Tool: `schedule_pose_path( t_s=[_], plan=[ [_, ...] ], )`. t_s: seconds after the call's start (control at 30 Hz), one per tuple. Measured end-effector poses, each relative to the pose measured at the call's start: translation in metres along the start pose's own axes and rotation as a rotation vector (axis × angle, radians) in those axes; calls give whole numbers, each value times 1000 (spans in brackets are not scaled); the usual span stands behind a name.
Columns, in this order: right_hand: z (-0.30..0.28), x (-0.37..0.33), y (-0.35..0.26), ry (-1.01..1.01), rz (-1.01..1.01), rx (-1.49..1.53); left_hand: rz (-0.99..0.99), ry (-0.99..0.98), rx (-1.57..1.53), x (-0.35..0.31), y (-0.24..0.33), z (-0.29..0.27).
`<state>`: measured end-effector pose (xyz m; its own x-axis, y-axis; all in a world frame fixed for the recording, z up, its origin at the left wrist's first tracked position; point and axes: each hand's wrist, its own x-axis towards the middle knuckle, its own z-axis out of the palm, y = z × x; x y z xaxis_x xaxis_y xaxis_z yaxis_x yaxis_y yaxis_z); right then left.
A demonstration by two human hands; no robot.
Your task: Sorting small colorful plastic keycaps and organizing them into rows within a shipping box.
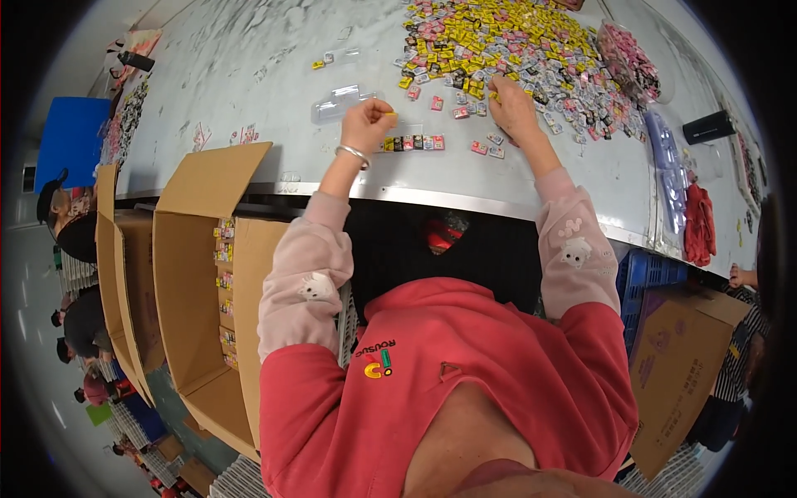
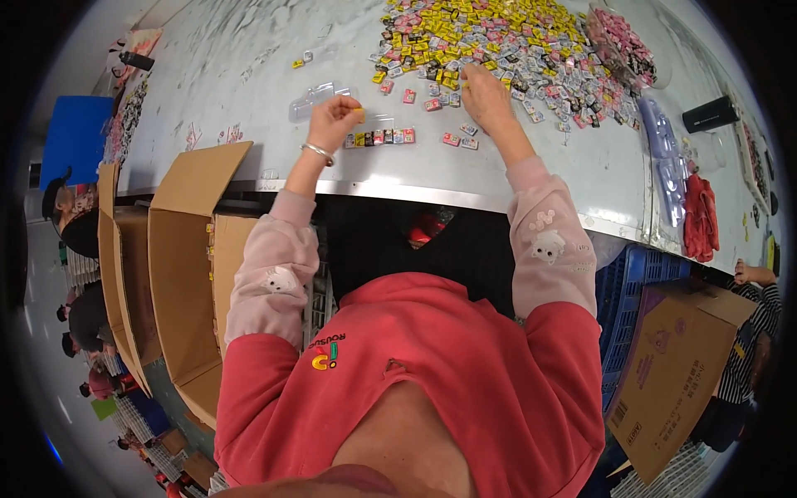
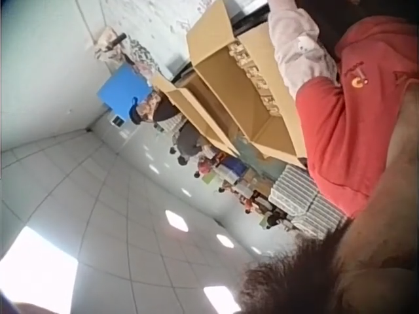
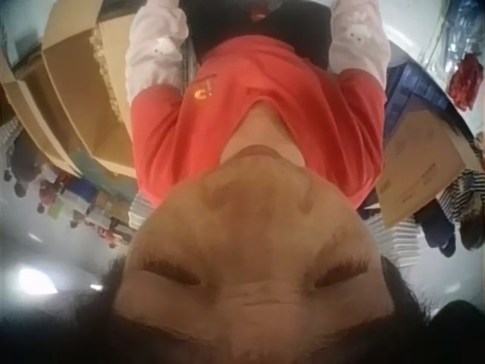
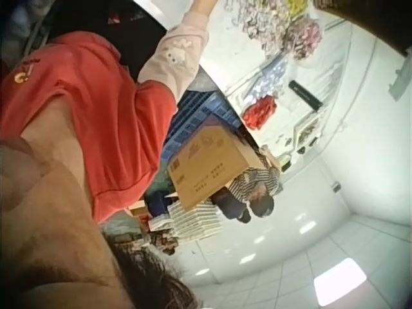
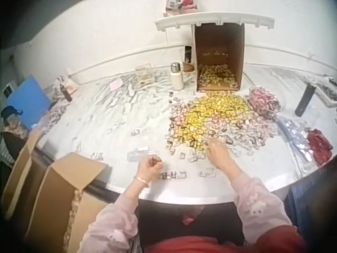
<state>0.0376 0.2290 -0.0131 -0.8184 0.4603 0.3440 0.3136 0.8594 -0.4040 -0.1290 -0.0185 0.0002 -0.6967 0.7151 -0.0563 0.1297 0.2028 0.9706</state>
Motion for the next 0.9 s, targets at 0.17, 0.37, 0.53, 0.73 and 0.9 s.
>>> schedule_pose_path(
  t_s=[0.17,0.37,0.53,0.73,0.9],
  plan=[
    [4,-9,-50,-163,103,644,109,140,323,-5,-12,15],
    [57,-6,-100,-117,119,753,244,169,406,-5,-16,20],
    [54,-16,-112,-76,-24,385,299,188,480,-9,-20,20],
    [2,-14,-87,106,10,641,443,202,558,-15,-12,-2],
    [-60,-50,-27,24,88,509,570,-89,940,-46,-10,22]
  ],
)
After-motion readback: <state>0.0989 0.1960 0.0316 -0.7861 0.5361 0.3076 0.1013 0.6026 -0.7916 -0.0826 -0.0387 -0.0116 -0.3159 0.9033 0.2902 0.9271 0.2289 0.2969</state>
